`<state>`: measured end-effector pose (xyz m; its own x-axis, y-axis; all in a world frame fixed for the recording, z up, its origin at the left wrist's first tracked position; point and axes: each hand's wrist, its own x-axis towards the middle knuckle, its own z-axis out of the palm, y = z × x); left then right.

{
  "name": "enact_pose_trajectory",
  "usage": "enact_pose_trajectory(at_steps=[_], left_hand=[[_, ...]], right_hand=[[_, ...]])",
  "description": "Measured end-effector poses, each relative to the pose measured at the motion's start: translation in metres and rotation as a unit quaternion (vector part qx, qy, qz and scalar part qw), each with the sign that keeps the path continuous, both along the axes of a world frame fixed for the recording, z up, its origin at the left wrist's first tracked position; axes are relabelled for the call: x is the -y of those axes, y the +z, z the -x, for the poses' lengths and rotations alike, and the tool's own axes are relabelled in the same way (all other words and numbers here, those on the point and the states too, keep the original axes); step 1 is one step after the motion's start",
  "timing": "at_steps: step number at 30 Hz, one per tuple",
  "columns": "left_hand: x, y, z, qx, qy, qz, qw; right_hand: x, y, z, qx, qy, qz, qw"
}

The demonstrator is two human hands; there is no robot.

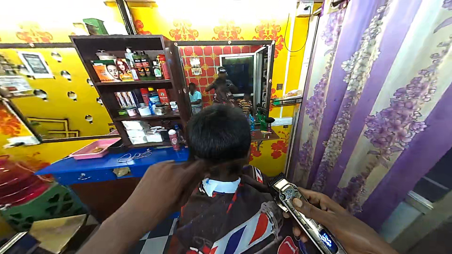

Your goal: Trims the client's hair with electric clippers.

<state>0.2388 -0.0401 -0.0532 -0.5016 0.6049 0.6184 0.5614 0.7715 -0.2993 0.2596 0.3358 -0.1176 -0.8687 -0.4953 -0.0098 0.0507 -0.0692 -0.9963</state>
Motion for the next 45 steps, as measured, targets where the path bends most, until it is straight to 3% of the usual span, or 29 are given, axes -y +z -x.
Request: enact_pose_trajectory(at_steps=[4,6,9,14,17,20,23,26,34,45], left_hand=[[0.01,-0.026,-0.013,-0.036,-0.066,0.049,0.996],[0.016,-0.018,-0.016,-0.038,-0.109,-0.024,0.993],[0.008,0.022,-0.019,-0.061,-0.097,-0.134,0.984],[-0.031,0.099,0.018,-0.078,-0.025,-0.117,0.99],[-0.057,0.126,0.046,0.047,0.087,-0.088,0.991],[-0.081,0.142,0.069,0.259,0.227,-0.1,0.933],[-0.09,0.141,0.073,0.397,0.222,-0.175,0.873],[-0.088,0.139,0.077,0.46,0.188,-0.227,0.838],[-0.082,0.136,0.079,0.471,0.176,-0.257,0.825],[-0.068,0.135,0.086,0.487,0.148,-0.245,0.825]], right_hand=[[0.004,0.009,0.003,0.032,0.032,0.033,0.998],[0.005,0.015,0.006,0.044,0.043,0.06,0.996],[0.006,0.024,0.012,0.055,0.064,0.07,0.994],[0.02,0.018,0.031,0.042,0.16,-0.01,0.986],[0.03,0.017,0.043,0.031,0.177,-0.038,0.983],[0.037,0.022,0.053,0.042,0.184,-0.066,0.98],[0.042,0.022,0.063,0.054,0.188,-0.066,0.978],[0.048,0.017,0.068,0.063,0.2,-0.027,0.977],[0.06,0.001,0.063,0.036,0.183,0.057,0.981],[0.07,-0.01,0.058,-0.03,0.154,0.081,0.984]])
